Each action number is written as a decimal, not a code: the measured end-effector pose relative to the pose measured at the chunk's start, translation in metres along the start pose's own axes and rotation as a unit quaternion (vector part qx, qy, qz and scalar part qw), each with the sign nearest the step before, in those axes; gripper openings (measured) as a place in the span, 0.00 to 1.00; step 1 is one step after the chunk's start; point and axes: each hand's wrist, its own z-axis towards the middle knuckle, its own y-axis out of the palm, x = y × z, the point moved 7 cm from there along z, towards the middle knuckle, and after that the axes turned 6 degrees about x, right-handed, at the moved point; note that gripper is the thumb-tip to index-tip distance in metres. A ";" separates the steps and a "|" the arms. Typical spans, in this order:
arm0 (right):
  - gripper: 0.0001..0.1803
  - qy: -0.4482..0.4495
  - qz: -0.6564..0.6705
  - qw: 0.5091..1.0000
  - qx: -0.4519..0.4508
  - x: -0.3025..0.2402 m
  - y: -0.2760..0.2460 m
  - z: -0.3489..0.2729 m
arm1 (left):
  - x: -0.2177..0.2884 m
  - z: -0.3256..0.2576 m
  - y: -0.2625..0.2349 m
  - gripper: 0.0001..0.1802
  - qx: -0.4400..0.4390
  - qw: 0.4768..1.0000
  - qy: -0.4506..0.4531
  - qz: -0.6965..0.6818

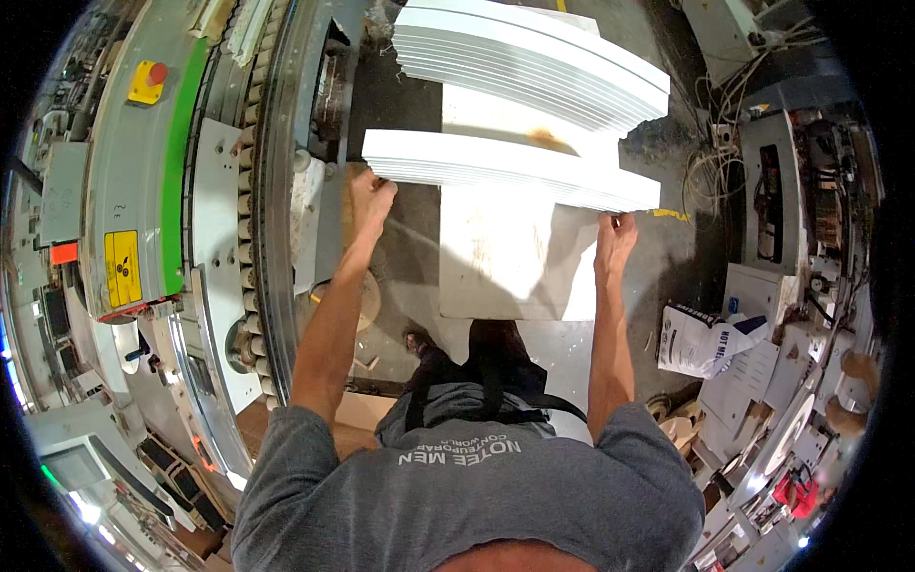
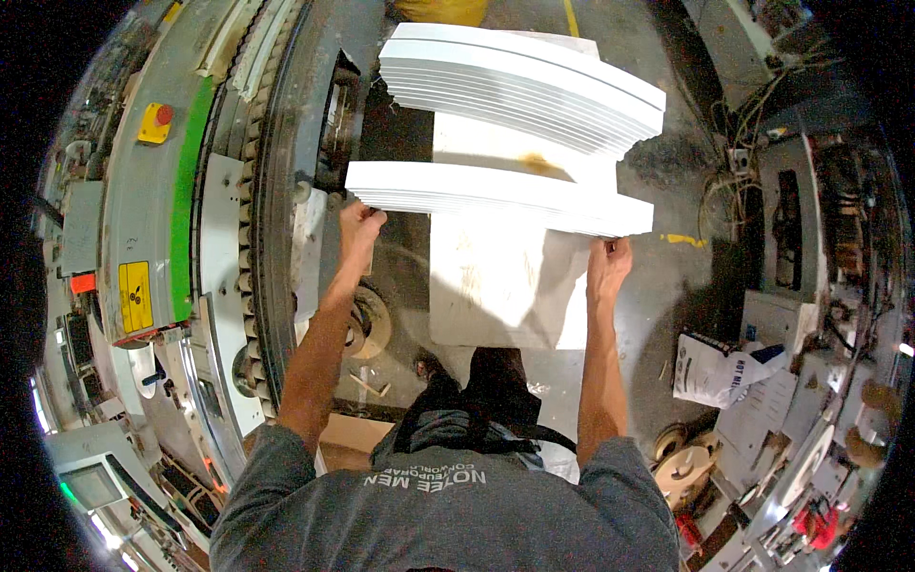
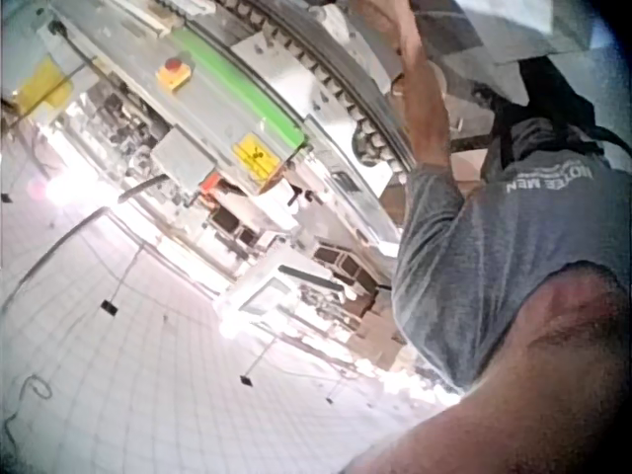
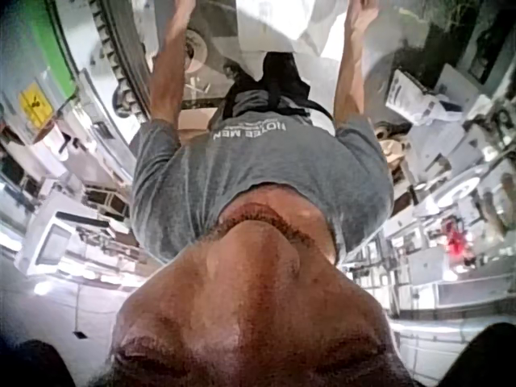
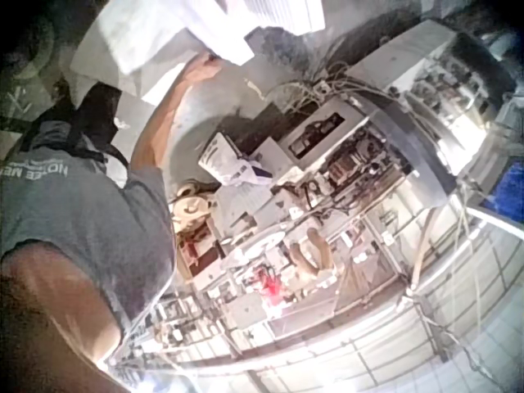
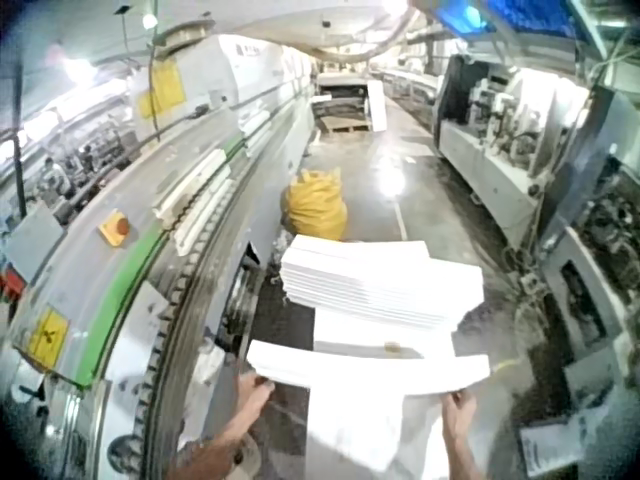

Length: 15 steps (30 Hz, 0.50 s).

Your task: The person processes white furniture components by feeding them through an edge-banding or trimming machine and stacking the finished pieces on a wooden pallet.

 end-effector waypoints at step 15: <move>0.22 -0.028 -0.001 0.999 -0.026 0.005 -0.013 -0.023 | 0.156 -0.120 -0.024 0.27 0.096 0.895 0.351 0.259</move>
